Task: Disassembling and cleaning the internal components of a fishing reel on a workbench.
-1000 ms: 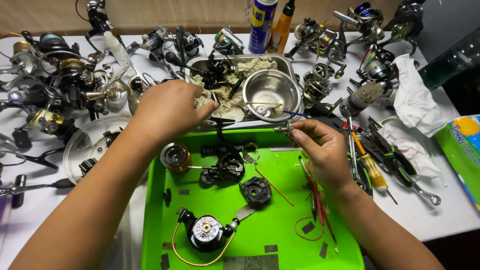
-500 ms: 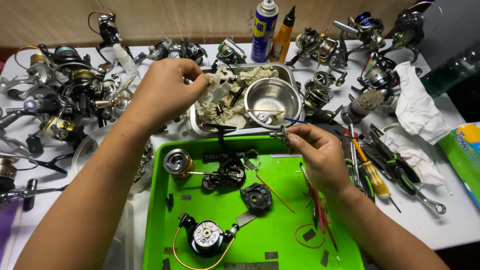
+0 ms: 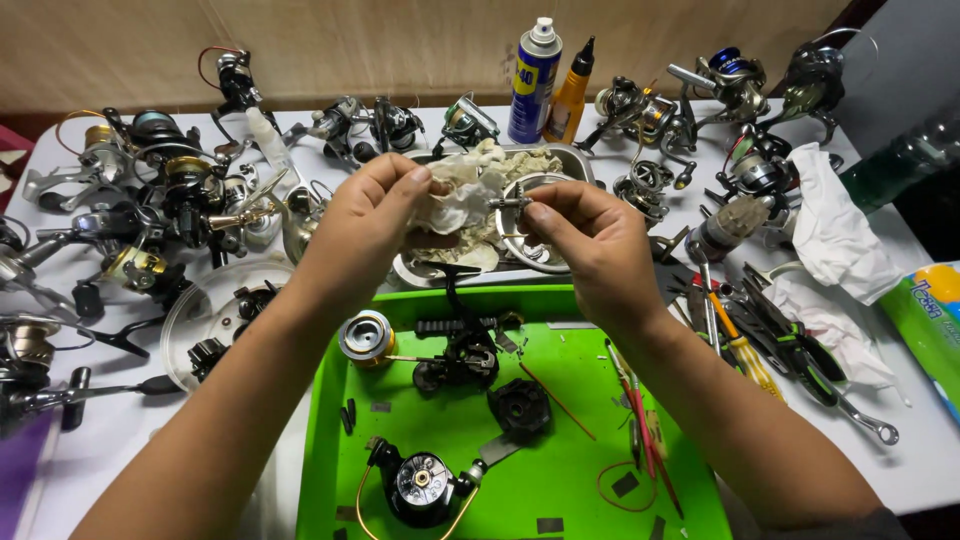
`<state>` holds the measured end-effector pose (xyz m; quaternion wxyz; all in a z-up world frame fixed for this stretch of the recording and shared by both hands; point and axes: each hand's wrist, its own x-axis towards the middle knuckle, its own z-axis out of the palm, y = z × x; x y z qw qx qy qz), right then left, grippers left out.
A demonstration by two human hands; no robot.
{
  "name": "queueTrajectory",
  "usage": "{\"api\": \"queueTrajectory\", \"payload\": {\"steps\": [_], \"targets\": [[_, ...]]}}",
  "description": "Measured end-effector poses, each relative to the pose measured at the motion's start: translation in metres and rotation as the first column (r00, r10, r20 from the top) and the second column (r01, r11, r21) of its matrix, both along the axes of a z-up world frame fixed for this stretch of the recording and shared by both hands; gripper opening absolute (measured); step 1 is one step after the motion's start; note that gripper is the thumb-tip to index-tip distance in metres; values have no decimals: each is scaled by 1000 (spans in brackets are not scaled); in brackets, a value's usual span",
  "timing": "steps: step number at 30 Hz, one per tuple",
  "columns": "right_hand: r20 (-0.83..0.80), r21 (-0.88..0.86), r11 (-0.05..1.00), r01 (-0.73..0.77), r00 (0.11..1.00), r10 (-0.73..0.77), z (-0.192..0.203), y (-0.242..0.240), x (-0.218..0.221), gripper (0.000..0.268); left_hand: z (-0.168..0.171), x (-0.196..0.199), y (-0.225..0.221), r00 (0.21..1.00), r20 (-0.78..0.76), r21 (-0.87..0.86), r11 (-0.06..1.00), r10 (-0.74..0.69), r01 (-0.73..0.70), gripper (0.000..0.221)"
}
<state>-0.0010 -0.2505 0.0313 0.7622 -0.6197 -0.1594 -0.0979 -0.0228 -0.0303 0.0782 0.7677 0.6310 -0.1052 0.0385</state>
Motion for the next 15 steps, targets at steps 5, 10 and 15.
{"api": "queueTrajectory", "payload": {"steps": [5,10,15], "targets": [[37,-89,996,26,999,-23,2,4,-9,16,-9,-4,-12,999,-42,-78,997,-10,6,23],[42,-112,993,30,999,-25,-9,0,-7,18,-34,2,-9,987,-153,-190,982,-44,14,26],[79,-142,988,54,996,-43,-9,4,-14,16,-51,6,-11,998,-44,-56,997,-47,44,31]]}}
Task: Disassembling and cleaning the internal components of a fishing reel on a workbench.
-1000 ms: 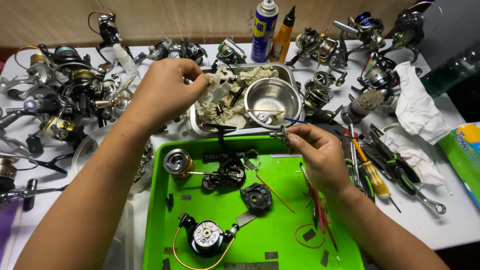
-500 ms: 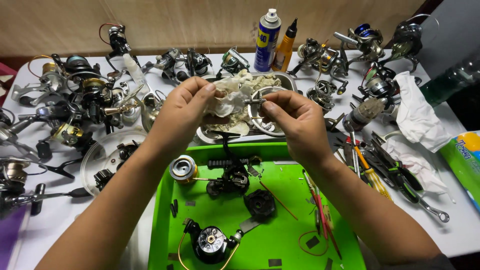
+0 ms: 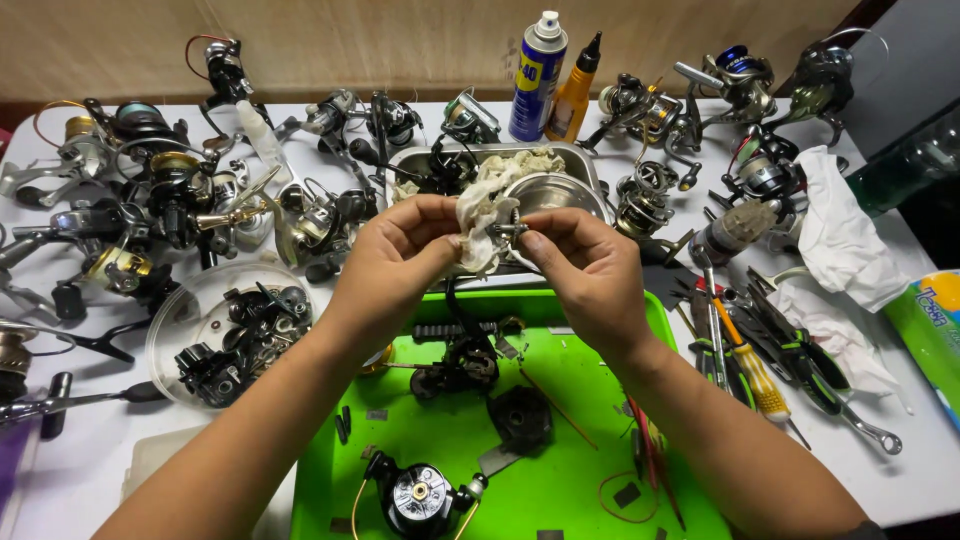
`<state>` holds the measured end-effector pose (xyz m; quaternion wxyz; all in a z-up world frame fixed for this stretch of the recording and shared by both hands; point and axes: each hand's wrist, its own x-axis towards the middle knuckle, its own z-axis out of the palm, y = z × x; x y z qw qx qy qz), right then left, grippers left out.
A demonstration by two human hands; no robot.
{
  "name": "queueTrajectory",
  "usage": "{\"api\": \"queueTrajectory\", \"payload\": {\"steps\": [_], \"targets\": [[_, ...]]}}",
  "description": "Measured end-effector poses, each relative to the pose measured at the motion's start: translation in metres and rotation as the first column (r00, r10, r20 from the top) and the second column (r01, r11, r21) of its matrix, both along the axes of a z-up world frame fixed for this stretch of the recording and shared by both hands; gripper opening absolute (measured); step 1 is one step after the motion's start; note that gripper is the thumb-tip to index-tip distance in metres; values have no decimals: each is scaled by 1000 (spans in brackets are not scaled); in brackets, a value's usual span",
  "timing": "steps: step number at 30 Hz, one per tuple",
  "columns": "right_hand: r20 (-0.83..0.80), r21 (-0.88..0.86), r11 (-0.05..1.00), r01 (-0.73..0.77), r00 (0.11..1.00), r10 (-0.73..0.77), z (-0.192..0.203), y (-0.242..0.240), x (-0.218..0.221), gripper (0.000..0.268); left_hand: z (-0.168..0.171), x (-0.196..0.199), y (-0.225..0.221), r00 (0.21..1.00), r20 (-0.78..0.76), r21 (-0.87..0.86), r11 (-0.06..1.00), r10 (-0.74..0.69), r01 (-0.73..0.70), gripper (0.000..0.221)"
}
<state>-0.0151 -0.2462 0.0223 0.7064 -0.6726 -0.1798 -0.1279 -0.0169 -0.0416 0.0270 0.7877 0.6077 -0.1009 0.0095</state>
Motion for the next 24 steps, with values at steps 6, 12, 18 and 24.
{"api": "queueTrajectory", "payload": {"steps": [6,12,18,24], "targets": [[52,-65,998,10,999,-6,-8,-3,-2,15,9,-8,-6,998,38,-38,998,-50,51,38],[305,-315,936,156,951,-56,15,-4,-10,8,-4,-5,-2,993,113,164,985,28,-47,23],[442,-399,890,221,897,-24,16,-4,-8,8,3,-7,7,937,345,367,913,44,-178,16],[504,-408,884,229,863,9,17,-1,-8,8,9,-9,5,949,313,331,931,46,-154,15]]}}
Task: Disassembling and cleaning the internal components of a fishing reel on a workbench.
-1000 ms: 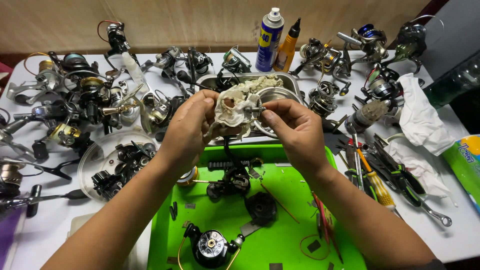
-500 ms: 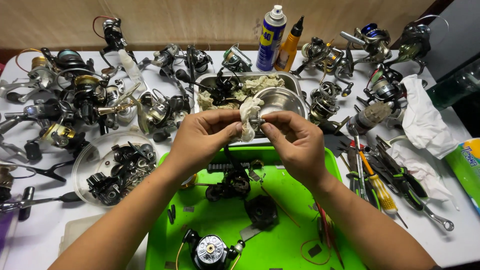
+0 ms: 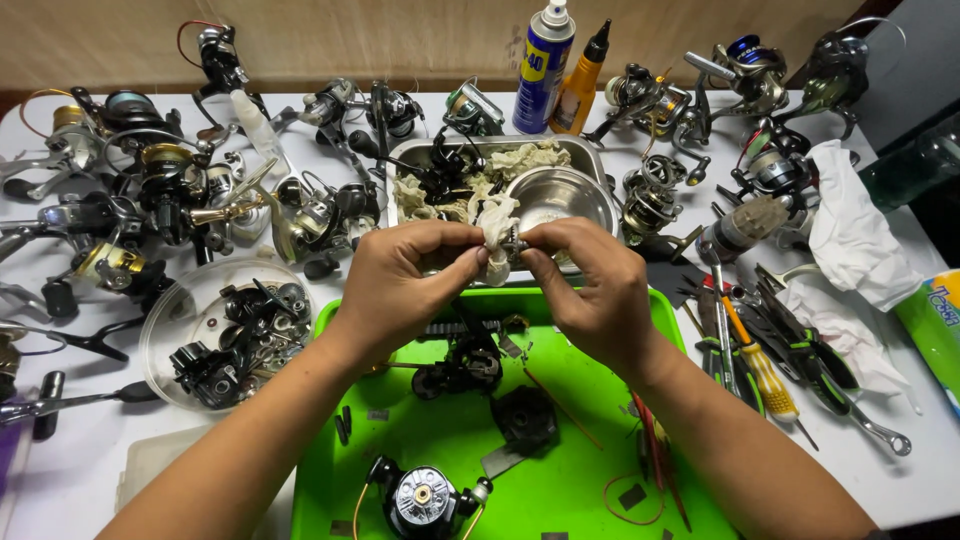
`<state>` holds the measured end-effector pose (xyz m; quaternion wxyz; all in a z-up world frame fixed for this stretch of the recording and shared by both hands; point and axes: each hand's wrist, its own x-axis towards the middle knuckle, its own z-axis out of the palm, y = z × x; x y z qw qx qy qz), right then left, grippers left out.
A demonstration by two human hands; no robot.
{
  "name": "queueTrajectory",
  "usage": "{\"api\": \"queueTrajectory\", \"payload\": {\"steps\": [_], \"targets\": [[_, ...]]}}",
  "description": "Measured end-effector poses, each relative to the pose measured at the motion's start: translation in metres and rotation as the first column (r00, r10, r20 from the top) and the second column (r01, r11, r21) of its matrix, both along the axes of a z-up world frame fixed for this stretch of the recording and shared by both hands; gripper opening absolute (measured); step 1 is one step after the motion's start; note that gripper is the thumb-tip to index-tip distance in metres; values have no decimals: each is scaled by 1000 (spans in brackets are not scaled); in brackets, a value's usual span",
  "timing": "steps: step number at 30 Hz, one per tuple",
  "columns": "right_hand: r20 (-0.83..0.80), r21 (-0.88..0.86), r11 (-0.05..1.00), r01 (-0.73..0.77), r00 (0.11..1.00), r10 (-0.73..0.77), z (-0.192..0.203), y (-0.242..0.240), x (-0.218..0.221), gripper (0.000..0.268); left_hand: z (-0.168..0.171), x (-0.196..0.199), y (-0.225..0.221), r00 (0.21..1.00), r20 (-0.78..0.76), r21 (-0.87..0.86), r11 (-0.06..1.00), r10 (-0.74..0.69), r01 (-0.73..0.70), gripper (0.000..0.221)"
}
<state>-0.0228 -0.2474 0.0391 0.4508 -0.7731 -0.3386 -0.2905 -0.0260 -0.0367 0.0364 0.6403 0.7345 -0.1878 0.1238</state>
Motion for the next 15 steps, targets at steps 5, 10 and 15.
{"api": "queueTrajectory", "payload": {"steps": [5,10,15], "targets": [[53,-29,1000,-4,999,6,1,-1,-1,8,-17,3,-5,976,-199,-214,976,-90,46,18],[65,-86,996,-3,998,9,-8,-5,6,6,-4,-2,-4,986,-153,-122,992,-60,41,18],[121,-232,973,0,992,29,-13,-6,10,11,-11,2,-3,1000,21,-14,1000,3,-3,15]]}}
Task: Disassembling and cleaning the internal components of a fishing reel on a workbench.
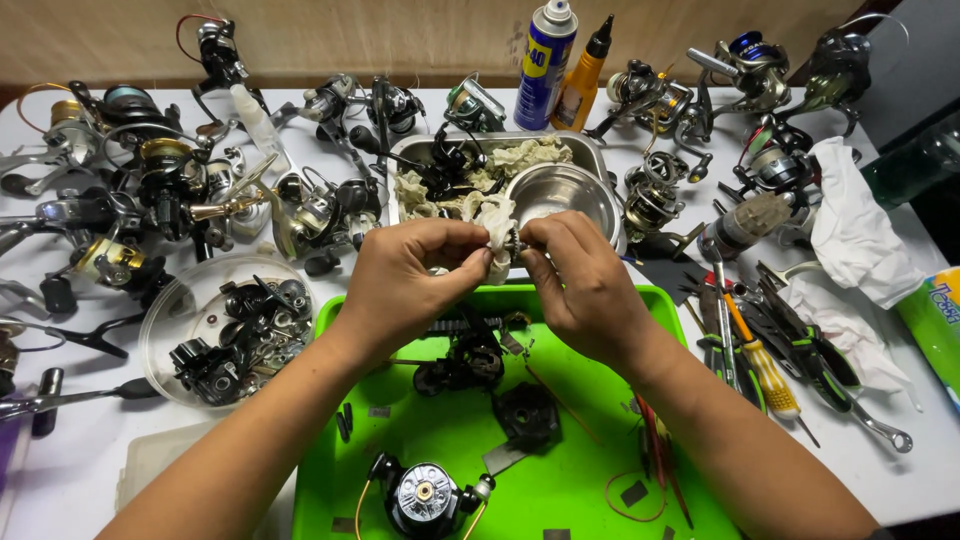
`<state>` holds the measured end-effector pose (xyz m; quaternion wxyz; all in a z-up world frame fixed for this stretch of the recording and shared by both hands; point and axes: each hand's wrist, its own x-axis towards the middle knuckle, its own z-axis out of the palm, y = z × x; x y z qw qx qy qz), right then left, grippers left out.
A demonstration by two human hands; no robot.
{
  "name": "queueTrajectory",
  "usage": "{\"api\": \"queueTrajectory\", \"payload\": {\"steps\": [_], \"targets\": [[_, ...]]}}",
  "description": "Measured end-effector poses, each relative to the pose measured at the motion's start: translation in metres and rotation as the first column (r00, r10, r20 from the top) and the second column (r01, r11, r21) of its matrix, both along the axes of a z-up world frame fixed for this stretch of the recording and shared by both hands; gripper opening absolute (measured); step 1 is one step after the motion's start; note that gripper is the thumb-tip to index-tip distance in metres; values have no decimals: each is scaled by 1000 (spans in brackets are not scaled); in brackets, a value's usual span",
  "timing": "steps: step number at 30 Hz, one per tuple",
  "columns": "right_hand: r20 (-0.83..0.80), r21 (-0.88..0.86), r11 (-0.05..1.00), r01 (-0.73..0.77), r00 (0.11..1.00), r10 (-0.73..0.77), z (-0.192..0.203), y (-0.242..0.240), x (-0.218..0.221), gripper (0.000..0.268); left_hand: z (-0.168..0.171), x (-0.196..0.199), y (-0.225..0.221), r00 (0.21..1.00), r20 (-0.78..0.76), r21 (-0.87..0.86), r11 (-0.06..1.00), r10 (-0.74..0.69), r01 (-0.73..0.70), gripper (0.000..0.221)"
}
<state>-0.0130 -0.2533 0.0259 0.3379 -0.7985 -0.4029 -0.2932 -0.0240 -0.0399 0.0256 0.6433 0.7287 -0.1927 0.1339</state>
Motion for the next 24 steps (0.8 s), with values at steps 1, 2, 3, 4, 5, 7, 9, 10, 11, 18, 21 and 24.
{"api": "queueTrajectory", "payload": {"steps": [1,2,3,4,5,7,9,10,11,18,21,24], "targets": [[-3,0,1000,0,1000,0,0,1,-1,11,-1,0,1,1000,-3,0,1000,0,0,15],[3,-22,1000,7,1000,-7,0,1,-1,14,-1,0,1,1000,18,22,1000,4,-4,15],[11,-44,999,14,1000,-13,0,2,-1,18,-1,1,2,999,41,44,999,7,-9,15],[11,-44,999,15,1000,-15,-1,2,-1,18,0,0,2,999,41,44,999,6,-8,15],[-10,-40,999,12,1000,-12,-2,2,-1,20,0,0,2,998,56,59,998,-6,3,15],[-31,-36,999,10,999,-11,-4,1,-1,22,1,-1,1,997,71,73,997,-20,14,15],[-62,0,1000,-20,998,20,-4,0,0,22,1,-2,1,1000,-9,36,999,-18,19,15],[-61,0,1000,-21,998,21,-3,1,1,22,-2,0,1,1000,-8,36,999,-17,17,15],[-59,17,1000,-25,998,26,-3,0,1,19,-5,0,0,997,-65,-16,999,-35,34,16],[-8,17,999,-29,1000,30,-7,-3,3,14,-1,-1,1,993,-111,-23,999,-44,42,16],[-230,59,998,-25,972,38,-12,-2,-2,24,6,-2,1,998,61,91,996,-27,22,15],[-413,101,995,-13,909,54,-23,-7,2,29,5,-2,0,995,90,105,994,-32,23,15]]}}
